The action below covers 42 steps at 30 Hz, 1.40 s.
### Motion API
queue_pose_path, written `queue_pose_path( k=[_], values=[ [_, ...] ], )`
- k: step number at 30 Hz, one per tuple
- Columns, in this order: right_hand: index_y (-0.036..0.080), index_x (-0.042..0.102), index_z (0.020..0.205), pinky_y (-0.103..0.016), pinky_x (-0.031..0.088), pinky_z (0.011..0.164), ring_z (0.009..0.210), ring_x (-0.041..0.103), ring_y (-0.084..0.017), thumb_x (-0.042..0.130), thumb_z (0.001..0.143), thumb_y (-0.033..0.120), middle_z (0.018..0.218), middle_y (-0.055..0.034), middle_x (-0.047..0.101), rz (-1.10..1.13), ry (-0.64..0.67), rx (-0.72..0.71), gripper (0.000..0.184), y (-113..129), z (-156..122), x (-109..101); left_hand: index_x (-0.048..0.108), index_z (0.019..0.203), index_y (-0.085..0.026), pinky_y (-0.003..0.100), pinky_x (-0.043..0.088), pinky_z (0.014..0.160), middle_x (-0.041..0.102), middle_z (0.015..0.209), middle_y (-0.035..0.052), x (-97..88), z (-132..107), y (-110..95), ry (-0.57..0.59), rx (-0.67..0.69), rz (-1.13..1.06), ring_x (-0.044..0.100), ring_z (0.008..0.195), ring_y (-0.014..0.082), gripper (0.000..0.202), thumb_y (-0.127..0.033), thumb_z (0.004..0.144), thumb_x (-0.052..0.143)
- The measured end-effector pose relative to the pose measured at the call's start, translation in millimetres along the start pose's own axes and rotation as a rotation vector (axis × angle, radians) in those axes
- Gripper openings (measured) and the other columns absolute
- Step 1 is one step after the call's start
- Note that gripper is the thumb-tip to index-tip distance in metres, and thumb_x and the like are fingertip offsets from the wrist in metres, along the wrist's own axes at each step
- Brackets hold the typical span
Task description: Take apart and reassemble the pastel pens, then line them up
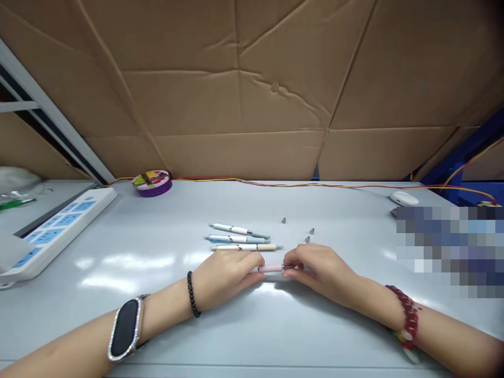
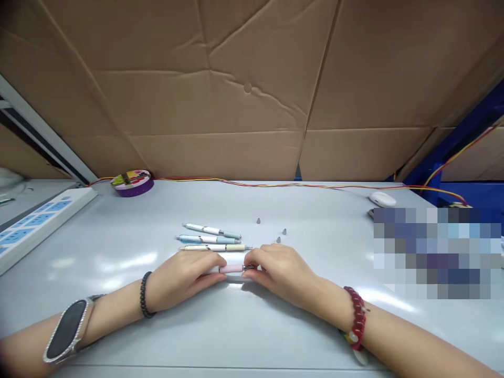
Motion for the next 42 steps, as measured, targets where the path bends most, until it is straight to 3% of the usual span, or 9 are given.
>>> queue_pose_path(
  k=[7, 17, 28, 34, 42],
  values=[
    [0.019, 0.056, 0.079, -0.022, 0.04, 0.057, 0.06, 0.054, -0.011, 0.051, 0.082, 0.017, 0.066, 0.0007, 0.06, -0.019, 0.001, -0.043, 0.007, 6, 1, -1, 0.053, 0.086, -0.018, 0.021, 0.04, 0.056, 0.061, 0.07, -0.0001, 1.2, -1, -1, 0.006, 0.019, 0.009, 0.057, 0.063, 0.0134, 0.022, -0.031, 0.092, 0.036],
    [0.017, 0.059, 0.082, -0.023, 0.041, 0.055, 0.061, 0.053, -0.013, 0.048, 0.086, 0.024, 0.067, -0.0028, 0.058, -0.096, 0.041, -0.035, 0.014, 4, 0, 1, 0.053, 0.086, -0.018, 0.022, 0.041, 0.056, 0.061, 0.07, 0.0002, 2.8, -1, -1, 0.036, 0.008, 0.012, 0.058, 0.063, 0.0142, 0.017, -0.028, 0.09, 0.039],
    [0.015, 0.058, 0.077, -0.021, 0.035, 0.049, 0.055, 0.045, -0.011, 0.041, 0.09, 0.019, 0.06, -0.0015, 0.052, -0.18, -0.047, -0.181, 0.021, 23, 0, -8, 0.052, 0.088, -0.018, 0.021, 0.041, 0.058, 0.061, 0.071, 0.0003, 0.4, -1, -3, 0.015, 0.042, -0.017, 0.057, 0.063, 0.0131, 0.02, -0.029, 0.092, 0.036],
    [0.016, 0.057, 0.081, -0.023, 0.037, 0.055, 0.063, 0.049, -0.012, 0.045, 0.086, 0.008, 0.069, -0.0023, 0.059, -0.181, -0.066, -0.271, 0.015, 28, -6, -7, 0.051, 0.088, -0.018, 0.023, 0.04, 0.058, 0.061, 0.071, 0.0008, 0.6, -1, -7, 0.038, 0.067, -0.028, 0.058, 0.064, 0.0141, 0.019, -0.028, 0.092, 0.035],
    [0.016, 0.057, 0.085, -0.027, 0.042, 0.06, 0.07, 0.053, -0.015, 0.042, 0.087, 0.007, 0.078, -0.0034, 0.064, -0.25, -0.067, -0.362, 0.018, 42, -8, -12, 0.048, 0.091, -0.017, 0.023, 0.037, 0.052, 0.062, 0.073, 0.0016, 4.4, -2, -11, 0.104, 0.092, -0.05, 0.057, 0.061, 0.0151, 0.024, -0.022, 0.093, 0.025]
  ],
)
Point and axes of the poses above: each hand's wrist, its own z-axis towards the middle knuckle, its own x-axis out of the palm, y = z × x, the point moved 9 cm from there along z, towards the middle knuckle
